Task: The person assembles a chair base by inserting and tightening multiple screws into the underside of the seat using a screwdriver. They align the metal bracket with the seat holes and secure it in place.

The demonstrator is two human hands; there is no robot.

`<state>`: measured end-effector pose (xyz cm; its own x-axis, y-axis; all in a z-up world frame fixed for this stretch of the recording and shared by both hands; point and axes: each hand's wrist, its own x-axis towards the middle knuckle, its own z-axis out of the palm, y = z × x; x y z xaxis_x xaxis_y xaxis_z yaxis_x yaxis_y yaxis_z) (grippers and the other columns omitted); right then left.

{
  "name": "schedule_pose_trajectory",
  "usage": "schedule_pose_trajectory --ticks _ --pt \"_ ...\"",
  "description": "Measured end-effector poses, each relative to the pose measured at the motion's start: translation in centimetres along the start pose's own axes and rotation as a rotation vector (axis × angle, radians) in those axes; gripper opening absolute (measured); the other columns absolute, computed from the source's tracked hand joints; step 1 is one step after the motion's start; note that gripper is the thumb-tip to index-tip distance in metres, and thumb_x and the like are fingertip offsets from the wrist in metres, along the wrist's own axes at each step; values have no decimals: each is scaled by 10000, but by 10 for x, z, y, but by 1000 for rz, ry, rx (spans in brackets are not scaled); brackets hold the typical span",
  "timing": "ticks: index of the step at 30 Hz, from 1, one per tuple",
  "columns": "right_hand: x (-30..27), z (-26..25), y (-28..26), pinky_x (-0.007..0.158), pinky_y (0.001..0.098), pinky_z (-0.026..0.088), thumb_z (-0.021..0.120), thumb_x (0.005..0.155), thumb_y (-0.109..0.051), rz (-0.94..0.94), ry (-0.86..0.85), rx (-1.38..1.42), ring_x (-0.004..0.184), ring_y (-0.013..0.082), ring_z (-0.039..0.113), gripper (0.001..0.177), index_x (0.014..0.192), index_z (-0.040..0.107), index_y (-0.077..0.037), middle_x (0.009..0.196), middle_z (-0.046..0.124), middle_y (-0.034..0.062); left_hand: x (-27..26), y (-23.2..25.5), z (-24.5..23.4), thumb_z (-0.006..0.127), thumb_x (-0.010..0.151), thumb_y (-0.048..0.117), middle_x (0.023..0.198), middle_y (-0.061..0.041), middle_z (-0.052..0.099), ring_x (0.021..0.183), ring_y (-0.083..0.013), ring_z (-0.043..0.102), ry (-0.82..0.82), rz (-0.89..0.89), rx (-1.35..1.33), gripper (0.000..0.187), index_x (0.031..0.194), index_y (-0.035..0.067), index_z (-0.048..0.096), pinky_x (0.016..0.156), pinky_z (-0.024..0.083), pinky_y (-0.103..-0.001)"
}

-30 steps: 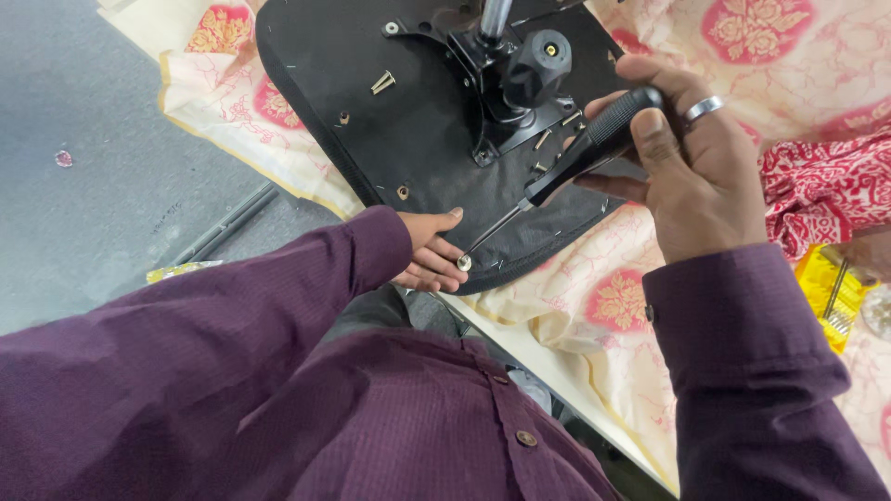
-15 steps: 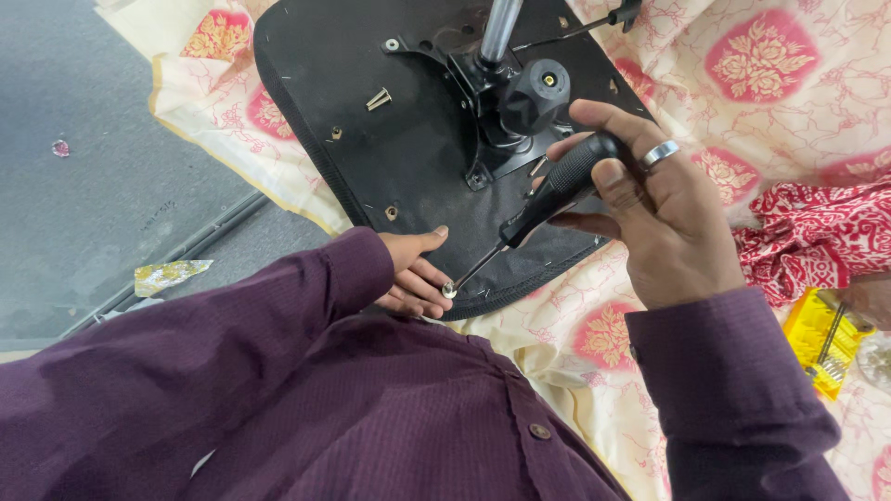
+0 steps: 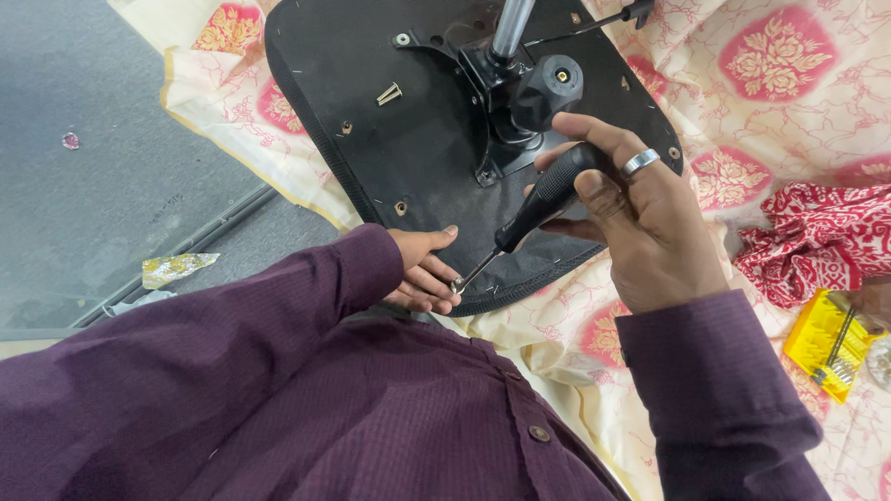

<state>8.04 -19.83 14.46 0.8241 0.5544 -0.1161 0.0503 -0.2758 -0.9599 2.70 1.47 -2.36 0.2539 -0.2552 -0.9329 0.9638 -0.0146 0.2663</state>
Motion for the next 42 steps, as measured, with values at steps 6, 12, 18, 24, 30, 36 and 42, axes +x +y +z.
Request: schedule_pose_trajectory --ticks 6,12,18,24,30,36,42 --pt "-2 -1 -3 954 383 598 436 1086 -90 -54 -4 -11 1144 169 684 388 1463 472 -6 1252 637 91 -3 1 2 353 1007 646 1095 -190 805 821 -243 778 10 7 12 761 1242 17 711 611 617 -297" --pt "-4 -2 -5 958 387 596 428 1085 -92 -46 16 -24 1150 166 678 391 1465 477 -9 1252 633 89 -2 1 1 360 1006 638 1107 -192 800 851 -257 781 5 1 6 754 1253 13 704 636 623 -305" --pt "-5 -2 -5 967 392 594 425 1092 -76 -44 23 -1 1162 160 666 385 1469 473 -16 1262 618 86 -1 -3 0 388 1008 622 1122 -205 796 870 -270 779 -11 22 -13 739 1265 -2 687 651 618 -314" --pt "-10 -2 -1 998 376 597 438 1100 -64 -54 17 7 1184 157 663 389 1486 455 -22 1280 625 75 4 -5 -2 456 998 589 1117 -206 797 856 -264 782 -20 52 -15 671 1243 8 686 635 616 -305" --pt "-20 3 8 1049 311 570 616 1046 55 -169 6 -51 1194 129 618 490 1494 437 -30 1271 615 72 8 -6 0 620 960 441 1068 -202 808 829 -263 780 24 34 -53 449 1111 23 687 616 614 -313" --pt "-22 5 6 1033 273 552 556 1064 105 -151 15 -50 1211 119 624 468 1491 441 -47 1293 621 58 -1 -6 1 709 906 299 1033 -183 819 790 -241 786 32 64 -54 333 1065 7 718 588 629 -297" --pt "-23 4 5 991 257 550 547 1054 108 -135 36 -73 1196 125 648 480 1491 433 -52 1290 625 57 -5 -4 1 742 896 275 1045 -144 818 804 -204 776 17 46 -25 311 1061 12 714 611 615 -274"
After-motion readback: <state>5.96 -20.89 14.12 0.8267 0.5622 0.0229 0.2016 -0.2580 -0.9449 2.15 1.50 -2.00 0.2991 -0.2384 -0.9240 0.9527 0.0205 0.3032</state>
